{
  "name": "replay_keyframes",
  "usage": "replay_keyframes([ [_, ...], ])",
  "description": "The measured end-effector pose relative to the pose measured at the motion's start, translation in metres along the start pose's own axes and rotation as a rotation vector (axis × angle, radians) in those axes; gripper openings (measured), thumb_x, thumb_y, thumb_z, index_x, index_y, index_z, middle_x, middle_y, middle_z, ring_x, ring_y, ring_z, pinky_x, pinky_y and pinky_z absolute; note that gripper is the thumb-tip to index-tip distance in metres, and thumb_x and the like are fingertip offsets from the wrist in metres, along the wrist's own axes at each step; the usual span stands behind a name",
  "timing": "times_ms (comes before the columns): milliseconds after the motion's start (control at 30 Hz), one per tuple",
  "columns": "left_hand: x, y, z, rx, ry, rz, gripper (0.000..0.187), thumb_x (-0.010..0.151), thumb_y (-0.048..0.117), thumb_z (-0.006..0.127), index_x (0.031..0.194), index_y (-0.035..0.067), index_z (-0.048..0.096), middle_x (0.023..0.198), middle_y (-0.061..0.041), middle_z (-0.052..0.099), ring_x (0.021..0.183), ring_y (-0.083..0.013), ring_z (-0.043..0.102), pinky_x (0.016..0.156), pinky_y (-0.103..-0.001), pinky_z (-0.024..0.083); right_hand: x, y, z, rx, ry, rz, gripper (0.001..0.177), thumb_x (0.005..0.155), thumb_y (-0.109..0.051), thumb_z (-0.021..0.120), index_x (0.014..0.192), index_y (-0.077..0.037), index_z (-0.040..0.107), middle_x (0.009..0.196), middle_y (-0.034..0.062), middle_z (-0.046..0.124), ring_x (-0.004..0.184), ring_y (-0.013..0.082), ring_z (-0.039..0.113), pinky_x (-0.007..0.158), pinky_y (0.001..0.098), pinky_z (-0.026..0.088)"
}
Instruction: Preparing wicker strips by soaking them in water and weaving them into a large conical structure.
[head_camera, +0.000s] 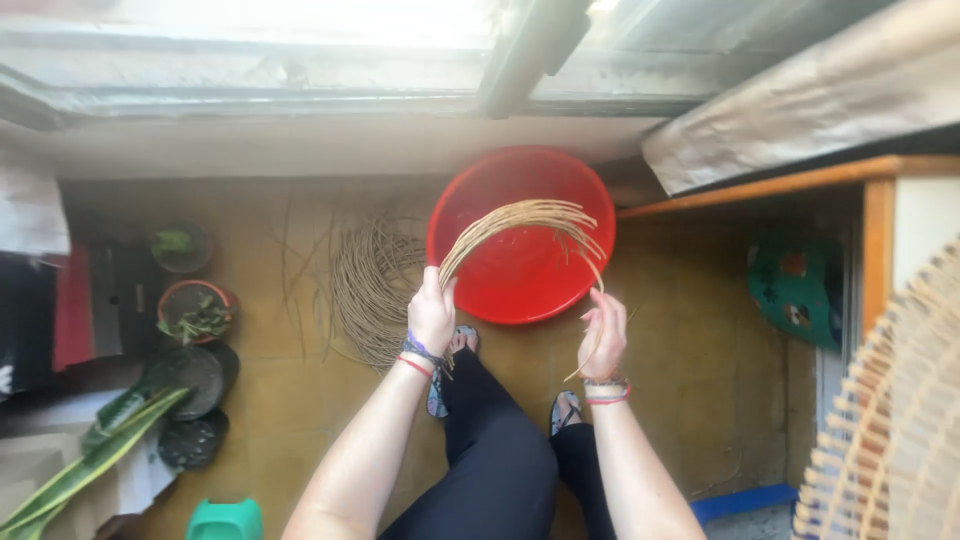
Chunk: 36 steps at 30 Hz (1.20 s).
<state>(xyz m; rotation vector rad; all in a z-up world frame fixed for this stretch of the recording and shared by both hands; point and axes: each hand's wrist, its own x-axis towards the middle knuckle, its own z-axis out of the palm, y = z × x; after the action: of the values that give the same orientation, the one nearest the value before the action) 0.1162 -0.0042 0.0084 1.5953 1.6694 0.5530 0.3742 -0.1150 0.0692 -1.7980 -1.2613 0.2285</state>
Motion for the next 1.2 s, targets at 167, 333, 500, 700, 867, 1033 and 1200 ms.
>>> replay_keyframes([
  [167, -0.02, 0.022, -0.047, 0.067, 0.058, 0.048, 0.028, 0.107, 0.043, 0.049, 0.118, 0.017, 0.05, 0.093, -0.02, 0.072, 0.086, -0.0467, 0.073, 0.076, -0.059, 0.059, 0.009, -0.079, -0.058, -0.016, 0.125, -0.091, 0.033, 0.111, -0.014, 0.041, 0.128, -0.003, 0.067, 0.119, 0.0104, 0.058, 0.077, 0.0172, 0.063, 0.063, 0.0271, 0.055],
  [333, -0.053, 0.049, -0.104, 0.226, 0.062, 0.137, 0.024, 0.105, 0.036, 0.047, 0.119, 0.017, 0.047, 0.096, -0.02, 0.071, 0.087, -0.0457, 0.074, 0.077, -0.057, 0.06, -0.002, -0.162, -0.138, 0.018, 0.228, -0.103, 0.027, 0.11, -0.004, 0.045, 0.126, 0.002, 0.066, 0.124, 0.0145, 0.057, 0.091, 0.0218, 0.065, 0.07, 0.0277, 0.056],
  [500, -0.101, 0.11, -0.151, 0.353, 0.097, 0.615, 0.013, 0.102, 0.028, 0.05, 0.112, 0.02, 0.052, 0.083, -0.012, 0.065, 0.075, -0.038, 0.073, 0.065, -0.051, 0.06, -0.023, -0.221, -0.234, 0.15, -0.118, -0.253, 0.057, 0.099, 0.017, 0.036, 0.151, 0.0, 0.052, 0.145, 0.0213, 0.054, 0.111, 0.0286, 0.063, 0.086, 0.0361, 0.056],
  [700, -0.176, 0.209, -0.14, 0.347, 0.052, 1.188, 0.022, 0.094, 0.024, 0.056, 0.117, 0.021, 0.057, 0.095, 0.003, 0.057, 0.093, -0.0204, 0.067, 0.076, -0.032, 0.059, -0.086, -0.282, -0.359, 0.074, -0.064, -0.242, 0.04, 0.097, -0.017, 0.058, 0.129, 0.003, 0.07, 0.129, 0.02, 0.067, 0.114, 0.0281, 0.064, 0.093, 0.0371, 0.056],
  [867, -0.303, 0.311, -0.123, -0.087, -0.14, 1.388, 0.03, 0.08, 0.005, 0.066, 0.109, 0.014, 0.064, 0.146, -0.011, 0.05, 0.1, -0.0287, 0.067, 0.079, -0.042, 0.062, -0.167, -0.318, -0.455, -0.024, 0.134, -0.281, 0.024, 0.095, -0.001, 0.063, 0.114, 0.004, 0.076, 0.113, 0.021, 0.074, 0.11, 0.0367, 0.07, 0.094, 0.0464, 0.057],
  [1033, -0.412, 0.376, -0.076, -0.398, -0.355, 1.484, 0.029, 0.084, -0.004, 0.061, 0.11, 0.009, 0.065, 0.16, -0.024, 0.035, 0.099, -0.0351, 0.069, 0.08, -0.046, 0.062, -0.273, -0.309, -0.542, 0.018, 0.341, -0.185, 0.017, 0.095, 0.002, 0.062, 0.104, 0.005, 0.077, 0.107, 0.0238, 0.076, 0.108, 0.0408, 0.073, 0.093, 0.0521, 0.058],
  [1200, -0.513, 0.463, -0.083, -0.354, -0.629, 1.551, 0.025, 0.091, 0.003, 0.053, 0.114, 0.008, 0.061, 0.147, -0.019, 0.052, 0.105, -0.042, 0.069, 0.084, -0.05, 0.06, -0.4, -0.264, -0.625, 0.153, 0.58, -0.031, 0.027, 0.098, -0.001, 0.05, 0.111, 0.014, 0.069, 0.113, 0.0317, 0.072, 0.11, 0.0407, 0.072, 0.093, 0.0523, 0.059],
])
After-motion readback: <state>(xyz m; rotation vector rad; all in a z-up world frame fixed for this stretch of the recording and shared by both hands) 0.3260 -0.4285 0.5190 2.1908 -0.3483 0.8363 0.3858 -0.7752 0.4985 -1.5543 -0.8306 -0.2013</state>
